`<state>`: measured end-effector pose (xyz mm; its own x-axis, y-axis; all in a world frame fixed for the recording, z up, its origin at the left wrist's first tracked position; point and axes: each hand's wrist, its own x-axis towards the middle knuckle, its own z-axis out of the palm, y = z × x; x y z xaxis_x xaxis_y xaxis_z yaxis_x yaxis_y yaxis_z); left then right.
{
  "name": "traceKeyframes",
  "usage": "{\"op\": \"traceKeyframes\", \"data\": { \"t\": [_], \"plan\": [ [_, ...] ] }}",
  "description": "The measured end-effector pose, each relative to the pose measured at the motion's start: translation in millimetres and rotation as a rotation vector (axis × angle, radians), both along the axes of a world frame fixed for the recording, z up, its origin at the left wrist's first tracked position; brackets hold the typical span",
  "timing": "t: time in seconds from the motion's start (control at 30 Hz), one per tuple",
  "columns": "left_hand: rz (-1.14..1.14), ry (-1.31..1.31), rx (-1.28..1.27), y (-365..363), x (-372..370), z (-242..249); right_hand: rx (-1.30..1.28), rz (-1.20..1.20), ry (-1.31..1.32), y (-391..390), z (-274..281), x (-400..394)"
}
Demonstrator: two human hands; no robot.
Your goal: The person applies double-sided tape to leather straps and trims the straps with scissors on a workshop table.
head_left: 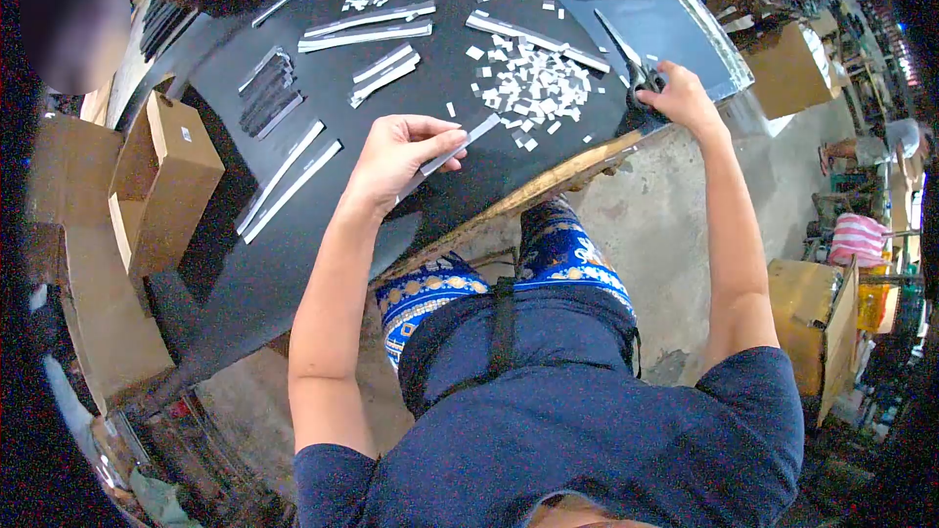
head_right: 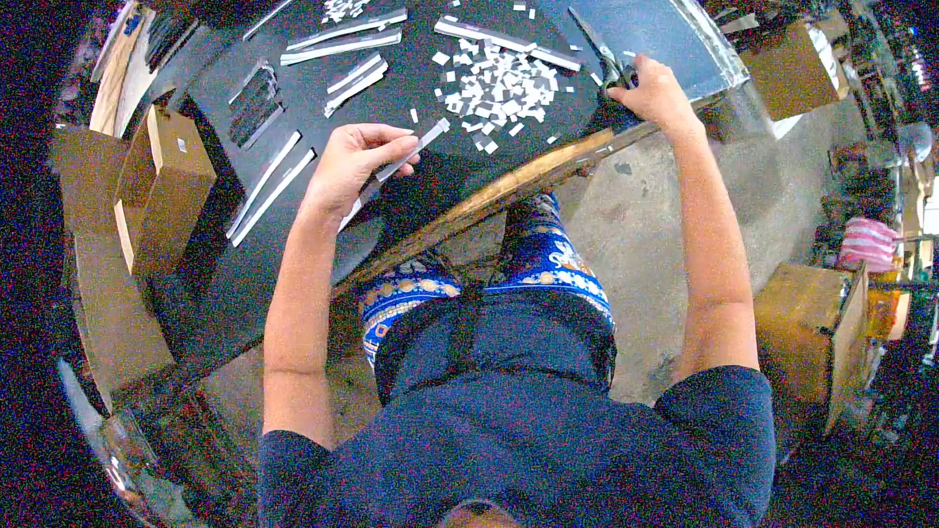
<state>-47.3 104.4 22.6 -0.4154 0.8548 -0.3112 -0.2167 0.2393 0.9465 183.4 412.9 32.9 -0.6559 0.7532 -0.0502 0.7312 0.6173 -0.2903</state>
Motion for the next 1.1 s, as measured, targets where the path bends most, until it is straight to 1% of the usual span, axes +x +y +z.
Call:
{"op": "traceKeyframes", "data": {
  "t": [0.03, 0.1, 0.13, 0.2, 0.23, 0.3, 0.33, 0.4, 0.43, 0.5, 0.53, 0.6, 0.67, 0.73, 0.83, 0.87, 0.93, 1.1],
  "plan": [
    [-0.010, 0.004, 0.000, 1.6, 0.0, -2.1, 0.001, -0.003, 0.004, 4.0, -5.7, 1.2],
    [-0.022, 0.011, 0.000, 3.9, 0.4, -3.9, 0.194, 0.044, 0.004, 11.5, -17.3, 0.3],
    [-0.025, 0.001, 0.006, 4.1, 0.6, -4.2, 0.195, 0.043, 0.006, 13.8, -14.2, 0.3],
    [-0.025, -0.004, 0.010, 3.3, 0.0, -2.2, -0.028, -0.060, -0.062, 17.3, -1.7, -1.5],
    [-0.010, -0.003, 0.008, 3.1, -0.1, -0.8, -0.029, -0.055, -0.059, 18.9, 0.9, -1.3],
    [0.018, -0.006, -0.001, 1.6, -1.2, 0.1, -0.347, -0.140, -0.032, 26.8, 3.4, 4.1],
    [0.004, 0.005, -0.006, 1.5, -3.5, -0.1, -0.484, -0.114, 0.036, 24.3, 8.5, 9.9],
    [0.002, 0.013, -0.020, -0.9, -5.8, -0.7, -0.766, -0.155, 0.251, 11.9, 17.8, 24.6],
    [-0.001, -0.011, -0.008, -1.1, -5.5, -0.6, -0.774, -0.147, 0.244, 7.9, 13.8, 31.6],
    [-0.010, -0.028, -0.022, -0.2, -5.3, 1.2, -0.663, -0.090, 0.566, -0.5, 6.3, 43.6],
    [-0.001, -0.033, -0.025, 0.4, -6.3, -0.5, -0.669, -0.084, 0.559, -17.1, 11.0, 42.7],
    [-0.026, -0.064, -0.004, 2.1, -7.2, -4.5, -0.622, -0.065, 0.652, -67.0, 27.0, 32.8],
    [-0.014, -0.067, -0.017, 4.0, -5.7, -3.2, -0.908, -0.042, 0.635, -101.2, 29.3, 35.4],
    [-0.003, -0.124, -0.005, 5.7, -6.0, -3.6, -1.024, 0.008, 0.573, -129.7, 20.8, 39.4],
    [-0.008, -0.122, -0.019, 6.5, -3.9, -2.0, -1.098, 0.059, 0.535, -161.9, 8.4, 28.2],
    [-0.004, -0.124, -0.019, 6.6, -3.4, -1.0, -1.120, 0.019, 0.518, -168.6, 9.0, 22.4],
    [-0.014, -0.157, -0.007, 6.1, -2.2, 0.1, -1.173, 0.034, 0.539, -172.8, 0.5, 16.4],
    [-0.027, -0.167, 0.000, 6.7, -1.4, -3.3, -1.153, 0.063, 0.497, -178.4, -2.3, -1.9]
  ]
}}
